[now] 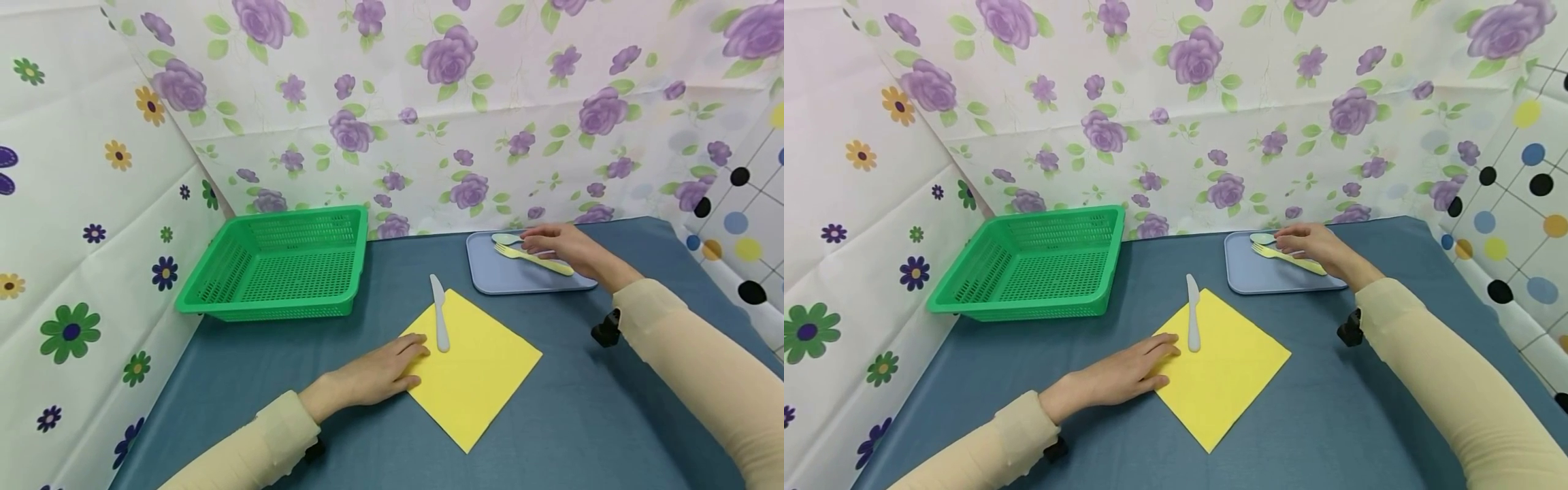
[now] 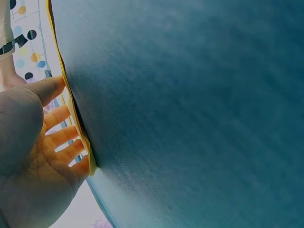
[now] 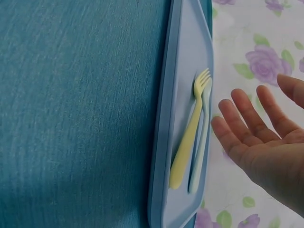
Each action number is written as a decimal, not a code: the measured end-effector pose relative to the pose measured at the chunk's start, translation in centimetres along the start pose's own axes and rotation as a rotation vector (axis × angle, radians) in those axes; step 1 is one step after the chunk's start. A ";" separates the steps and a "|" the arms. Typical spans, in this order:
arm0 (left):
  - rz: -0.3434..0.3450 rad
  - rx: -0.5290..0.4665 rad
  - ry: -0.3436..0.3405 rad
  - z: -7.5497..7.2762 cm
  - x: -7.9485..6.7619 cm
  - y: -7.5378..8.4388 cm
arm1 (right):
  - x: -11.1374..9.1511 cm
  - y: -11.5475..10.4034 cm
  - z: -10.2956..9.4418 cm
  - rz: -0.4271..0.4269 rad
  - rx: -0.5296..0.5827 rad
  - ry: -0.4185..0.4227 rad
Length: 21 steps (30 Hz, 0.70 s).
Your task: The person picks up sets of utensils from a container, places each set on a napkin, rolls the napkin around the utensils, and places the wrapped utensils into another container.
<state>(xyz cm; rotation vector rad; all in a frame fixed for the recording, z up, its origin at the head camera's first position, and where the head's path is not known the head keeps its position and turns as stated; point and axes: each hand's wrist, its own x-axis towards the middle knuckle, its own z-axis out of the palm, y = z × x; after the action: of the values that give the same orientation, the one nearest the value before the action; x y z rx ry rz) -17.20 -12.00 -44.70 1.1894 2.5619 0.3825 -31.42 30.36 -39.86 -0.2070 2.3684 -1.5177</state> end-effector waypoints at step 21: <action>-0.017 0.004 -0.008 0.3 0.1 0.0 | 0.8 2.7 -1.8 0.025 -0.080 -0.030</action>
<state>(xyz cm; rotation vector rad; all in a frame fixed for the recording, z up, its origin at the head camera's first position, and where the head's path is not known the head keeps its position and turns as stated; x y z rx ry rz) -17.13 -11.91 -44.96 1.1679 2.5650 0.3683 -32.63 32.79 -41.78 -0.2165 2.4019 -1.4001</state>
